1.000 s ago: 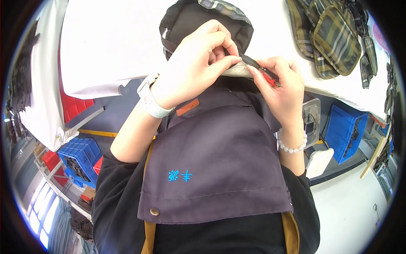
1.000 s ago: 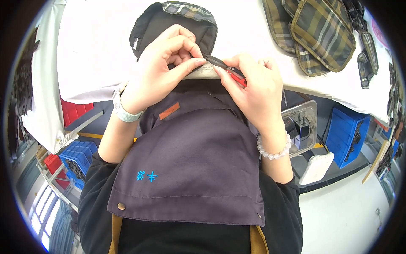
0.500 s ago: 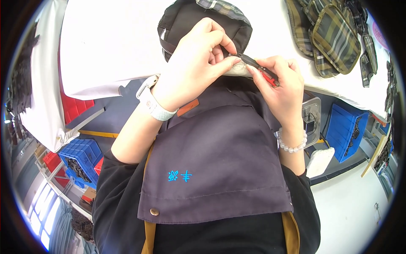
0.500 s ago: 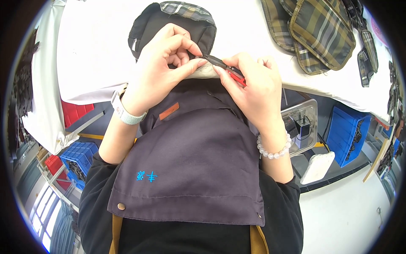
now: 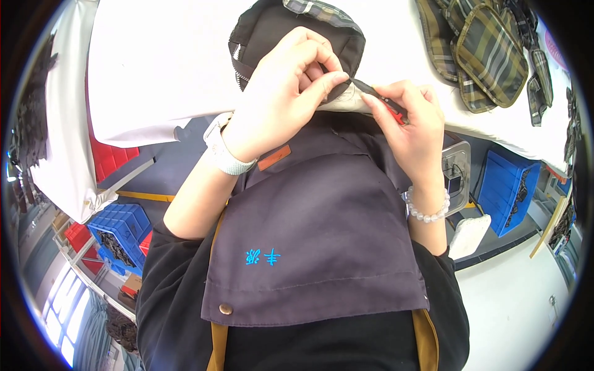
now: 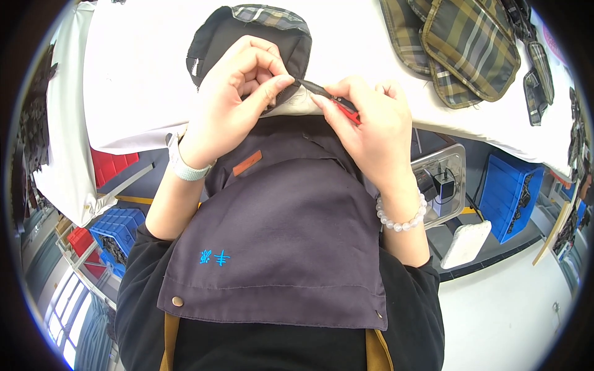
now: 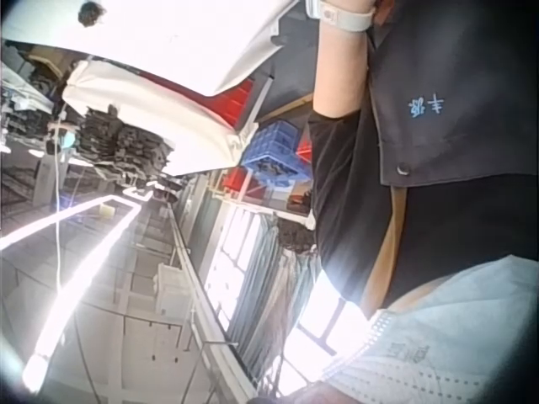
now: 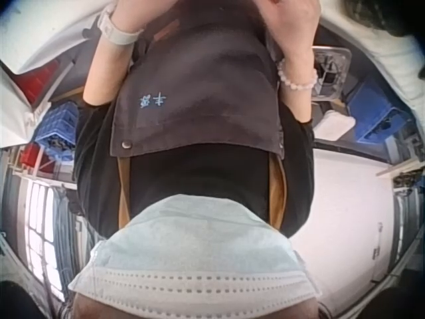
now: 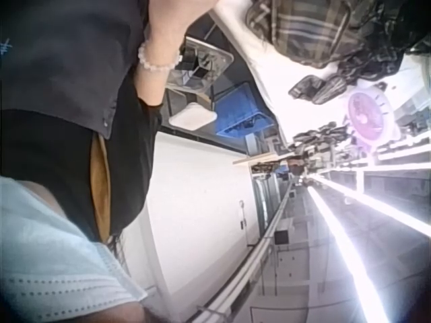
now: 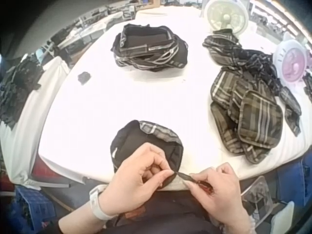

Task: Trimming loose threads from small fabric pouches using thread snips.

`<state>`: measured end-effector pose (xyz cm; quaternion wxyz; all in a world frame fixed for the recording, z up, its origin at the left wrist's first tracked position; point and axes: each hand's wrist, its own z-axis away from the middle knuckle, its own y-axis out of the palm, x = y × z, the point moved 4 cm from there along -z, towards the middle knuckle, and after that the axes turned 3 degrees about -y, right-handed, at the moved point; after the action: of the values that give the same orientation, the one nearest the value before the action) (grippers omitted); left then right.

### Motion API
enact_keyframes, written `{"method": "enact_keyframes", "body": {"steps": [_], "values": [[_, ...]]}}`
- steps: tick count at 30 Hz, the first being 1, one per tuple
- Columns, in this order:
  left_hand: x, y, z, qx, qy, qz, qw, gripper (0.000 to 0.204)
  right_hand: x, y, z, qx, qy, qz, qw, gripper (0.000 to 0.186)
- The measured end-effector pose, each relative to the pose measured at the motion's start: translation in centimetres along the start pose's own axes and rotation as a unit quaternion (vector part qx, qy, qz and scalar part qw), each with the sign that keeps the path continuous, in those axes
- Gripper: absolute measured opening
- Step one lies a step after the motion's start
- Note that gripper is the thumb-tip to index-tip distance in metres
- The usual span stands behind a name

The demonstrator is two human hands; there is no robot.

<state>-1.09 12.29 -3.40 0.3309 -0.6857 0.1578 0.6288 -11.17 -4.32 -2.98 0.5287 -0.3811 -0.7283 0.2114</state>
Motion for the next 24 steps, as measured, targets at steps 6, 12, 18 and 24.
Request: {"method": "enact_keyframes", "body": {"steps": [6, 12, 18, 24], "values": [[-0.2, -0.1, -0.2, 0.021, -0.138, 0.1, 0.985, 0.008, -1.3, 0.2, -2.2, -0.059, 0.153, -0.229, 0.96, 0.03], [-0.1, -0.1, -0.3, 0.006, -0.148, 0.114, 0.982, 0.008, 0.1, 1.5, -4.6, 0.067, 0.113, -0.026, 0.991, 0.02], [-0.5, 0.3, -0.6, -0.025, -0.123, 0.084, 0.989, 0.011, -0.1, 1.2, -3.8, 0.018, 0.025, -0.048, 0.998, 0.009], [-1.3, 0.6, -1.7, -0.023, -0.074, -0.002, 0.997, 0.02, -0.7, 0.8, -3.5, 0.022, 0.094, -0.134, 0.986, 0.011]]}}
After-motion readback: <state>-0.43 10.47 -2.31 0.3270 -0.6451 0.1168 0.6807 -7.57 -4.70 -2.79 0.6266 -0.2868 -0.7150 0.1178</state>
